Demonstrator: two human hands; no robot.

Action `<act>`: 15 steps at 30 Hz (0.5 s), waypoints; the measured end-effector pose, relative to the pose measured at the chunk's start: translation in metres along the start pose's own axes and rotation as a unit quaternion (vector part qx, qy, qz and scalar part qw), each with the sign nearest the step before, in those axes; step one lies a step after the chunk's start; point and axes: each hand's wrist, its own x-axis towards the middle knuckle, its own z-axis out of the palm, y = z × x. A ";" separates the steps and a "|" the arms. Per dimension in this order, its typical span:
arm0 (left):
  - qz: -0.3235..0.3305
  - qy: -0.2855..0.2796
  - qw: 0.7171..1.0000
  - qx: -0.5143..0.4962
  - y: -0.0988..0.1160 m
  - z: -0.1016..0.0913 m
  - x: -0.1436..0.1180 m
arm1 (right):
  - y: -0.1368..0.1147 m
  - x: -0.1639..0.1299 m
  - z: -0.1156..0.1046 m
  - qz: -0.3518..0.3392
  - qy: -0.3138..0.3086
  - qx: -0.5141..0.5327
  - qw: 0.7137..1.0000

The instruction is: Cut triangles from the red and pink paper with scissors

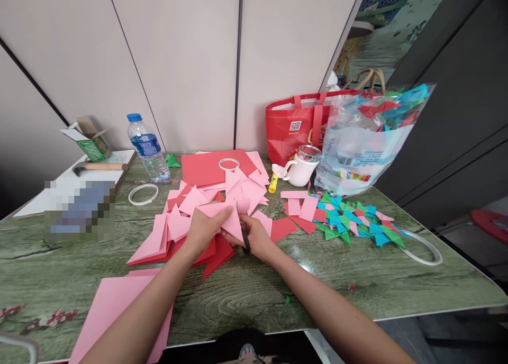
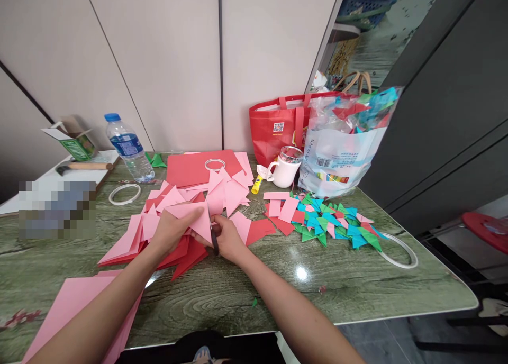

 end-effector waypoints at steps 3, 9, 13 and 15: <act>-0.005 -0.005 1.000 -0.005 0.001 0.001 -0.001 | 0.001 0.000 0.000 0.000 0.003 -0.001 1.000; -0.005 -0.016 1.000 -0.026 0.001 0.001 -0.003 | 0.008 0.002 0.000 0.009 0.000 0.008 1.000; -0.016 -0.035 0.998 -0.043 0.000 0.001 -0.002 | 0.010 0.002 0.001 0.013 -0.003 0.024 1.000; -0.016 -0.037 0.998 -0.047 0.000 0.001 -0.002 | 0.010 0.003 0.001 0.022 0.003 0.024 0.999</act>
